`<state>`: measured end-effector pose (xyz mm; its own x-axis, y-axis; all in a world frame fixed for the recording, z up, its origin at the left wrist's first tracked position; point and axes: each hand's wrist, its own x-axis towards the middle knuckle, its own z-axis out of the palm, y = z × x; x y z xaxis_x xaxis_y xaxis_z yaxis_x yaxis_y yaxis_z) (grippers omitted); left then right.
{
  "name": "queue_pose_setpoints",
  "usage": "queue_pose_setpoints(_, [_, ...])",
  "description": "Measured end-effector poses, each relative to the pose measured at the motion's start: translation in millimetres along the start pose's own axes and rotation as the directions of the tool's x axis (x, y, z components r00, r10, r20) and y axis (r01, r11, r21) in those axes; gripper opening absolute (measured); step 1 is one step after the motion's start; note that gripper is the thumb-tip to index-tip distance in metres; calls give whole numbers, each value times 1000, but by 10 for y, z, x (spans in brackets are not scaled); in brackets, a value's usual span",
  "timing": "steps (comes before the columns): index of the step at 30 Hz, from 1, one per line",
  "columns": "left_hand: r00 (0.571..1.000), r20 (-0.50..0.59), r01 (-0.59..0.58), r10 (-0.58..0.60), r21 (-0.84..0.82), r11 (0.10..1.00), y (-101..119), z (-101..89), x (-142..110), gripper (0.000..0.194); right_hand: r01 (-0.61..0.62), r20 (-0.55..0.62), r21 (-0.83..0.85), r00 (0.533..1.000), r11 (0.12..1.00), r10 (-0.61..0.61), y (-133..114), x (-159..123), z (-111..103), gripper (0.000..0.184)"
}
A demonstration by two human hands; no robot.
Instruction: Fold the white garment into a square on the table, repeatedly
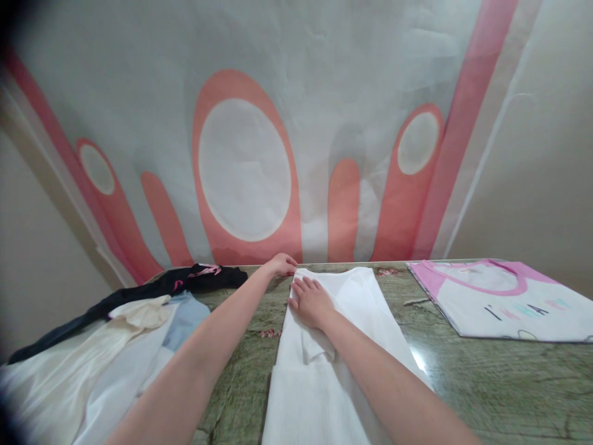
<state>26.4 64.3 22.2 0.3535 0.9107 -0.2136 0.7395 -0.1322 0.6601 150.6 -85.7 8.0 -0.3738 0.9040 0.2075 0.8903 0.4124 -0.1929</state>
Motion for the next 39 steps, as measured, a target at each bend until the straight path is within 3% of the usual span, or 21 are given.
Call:
queue_pose_setpoints(9, [951,-155,-258,267,77,963,-43,-126,-77,16,9,-34,1,999,1000,-9,15,-2,32,55])
queue_pose_setpoints(13, [952,-186,-227,241,90,970,-58,-92,-80,17,14,-31,-1,999,1000,-14,12,-5,19,55])
queue_pose_setpoints(17, [970,-119,-199,213,117,973,-50,-52,-99,24,14,-35,-2,999,1000,-14,8,-2,1,54])
queue_pose_setpoints(20, [966,-88,-227,244,167,959,-28,-39,-132,16,19,-37,0,999,1000,-19,16,5,-12,54])
queue_pose_setpoints(23, [957,-124,-230,262,228,946,-8,-11,-161,13,15,-34,28,999,999,-14,19,3,-18,54])
queue_pose_setpoints(26, [952,-174,-196,252,289,937,31,25,-199,11,14,-52,117,999,993,-8,0,-7,-27,52])
queue_pose_setpoints(29, [938,-227,-173,261,344,923,136,55,-283,11,51,-124,350,992,935,-8,29,16,-98,44])
queue_pose_setpoints(31, [918,-265,-184,294,372,910,254,91,-374,18,70,-156,482,988,874,7,152,58,-209,33])
queue_pose_setpoints(34, [886,-269,-254,378,400,881,487,231,-535,33,29,-174,554,981,832,82,549,116,-449,28])
queue_pose_setpoints(37, [865,-179,-365,469,416,833,739,507,-683,35,-45,-220,603,950,797,220,1098,97,-658,31])
queue_pose_setpoints(39, [848,-69,-452,525,421,786,879,737,-765,40,-84,-225,626,932,775,283,1444,30,-719,24])
